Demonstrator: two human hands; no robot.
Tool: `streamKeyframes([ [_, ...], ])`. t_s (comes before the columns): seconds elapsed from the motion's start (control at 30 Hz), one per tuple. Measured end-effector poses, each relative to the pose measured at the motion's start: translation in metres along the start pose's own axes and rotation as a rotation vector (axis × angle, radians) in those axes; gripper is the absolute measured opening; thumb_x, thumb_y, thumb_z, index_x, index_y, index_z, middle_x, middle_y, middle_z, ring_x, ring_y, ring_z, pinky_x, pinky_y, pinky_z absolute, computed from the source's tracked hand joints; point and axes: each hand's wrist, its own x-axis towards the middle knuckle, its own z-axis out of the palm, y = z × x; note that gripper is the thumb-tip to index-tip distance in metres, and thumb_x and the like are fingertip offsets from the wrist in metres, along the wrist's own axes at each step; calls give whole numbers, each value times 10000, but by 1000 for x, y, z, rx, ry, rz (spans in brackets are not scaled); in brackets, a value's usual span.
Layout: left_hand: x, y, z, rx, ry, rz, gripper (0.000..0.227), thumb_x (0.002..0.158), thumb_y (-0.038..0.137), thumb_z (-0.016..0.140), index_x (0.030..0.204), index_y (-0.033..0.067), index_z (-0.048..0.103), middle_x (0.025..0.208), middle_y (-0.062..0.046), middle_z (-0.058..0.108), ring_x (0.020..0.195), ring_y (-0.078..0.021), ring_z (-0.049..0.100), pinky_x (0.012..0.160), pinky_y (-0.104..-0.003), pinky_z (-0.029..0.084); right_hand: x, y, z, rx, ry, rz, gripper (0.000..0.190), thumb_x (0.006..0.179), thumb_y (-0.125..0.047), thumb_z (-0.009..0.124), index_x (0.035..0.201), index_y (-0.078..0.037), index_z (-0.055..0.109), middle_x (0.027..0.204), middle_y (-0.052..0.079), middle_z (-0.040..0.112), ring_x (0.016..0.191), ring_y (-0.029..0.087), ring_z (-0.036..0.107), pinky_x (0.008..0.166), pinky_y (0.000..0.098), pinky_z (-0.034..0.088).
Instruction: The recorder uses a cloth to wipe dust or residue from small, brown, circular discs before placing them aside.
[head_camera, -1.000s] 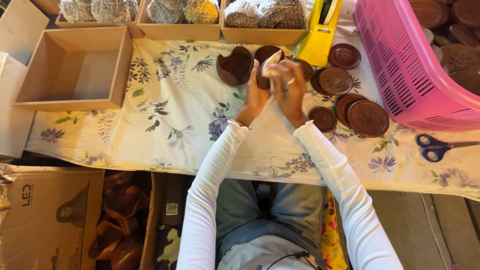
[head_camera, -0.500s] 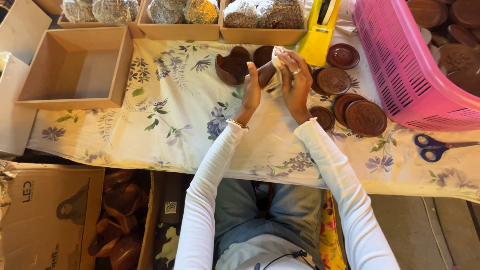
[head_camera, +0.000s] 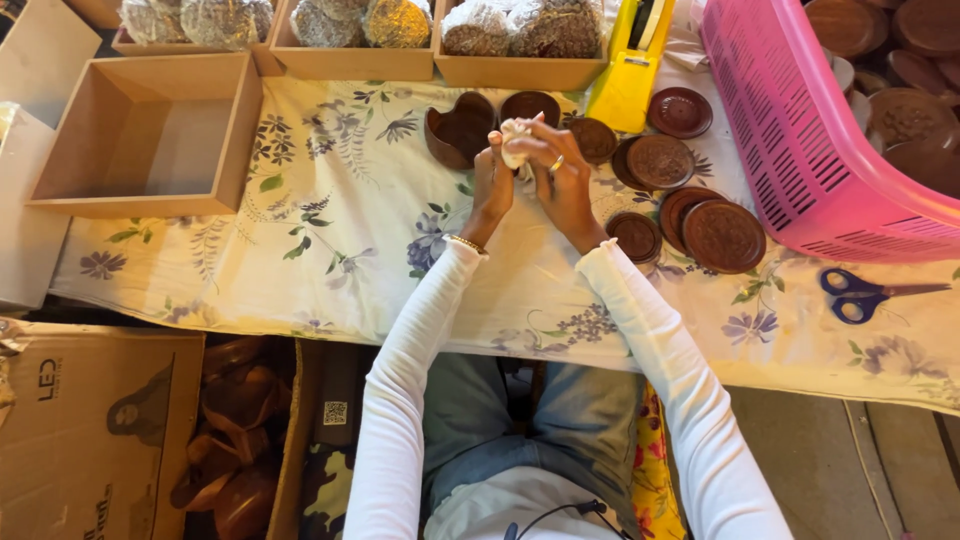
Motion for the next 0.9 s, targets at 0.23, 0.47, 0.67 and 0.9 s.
streamKeyframes([
  [0.23, 5, 78, 0, 385, -318, 201, 445, 928, 269, 752, 1225, -48, 655, 849, -177, 698, 728, -206, 649, 722, -351, 570, 4, 31, -23, 125, 132, 244, 264, 1004, 119, 622, 1204, -40, 687, 1205, 156, 724, 1179, 289, 710, 1020, 371, 540],
  [0.47, 0, 88, -4, 518, -85, 322, 577, 774, -107, 563, 1331, 24, 642, 1321, -204, 684, 1229, -365, 669, 1044, -392, 546, 2, 13, -15, 33, 106, 150, 323, 978, 135, 607, 1227, -50, 698, 1256, 154, 709, 1190, 313, 696, 1025, 388, 547],
  [0.67, 1, 97, -8, 512, -6, 253, 476, 866, -50, 665, 1334, 27, 638, 1236, -196, 709, 1149, -378, 685, 968, -398, 564, 4, -9, -6, -17, -3, -38, 392, 917, 128, 595, 1247, -70, 665, 1333, 207, 646, 1210, 338, 633, 1047, 411, 523],
  [0.9, -7, 99, 11, 293, -46, 63, 288, 1027, 162, 671, 1277, 29, 618, 1080, -168, 743, 1053, -310, 765, 884, -326, 580, -12, 28, -2, 218, 134, 445, 224, 1092, -23, 551, 1312, -32, 593, 1239, 166, 677, 1184, 297, 649, 1066, 358, 485],
])
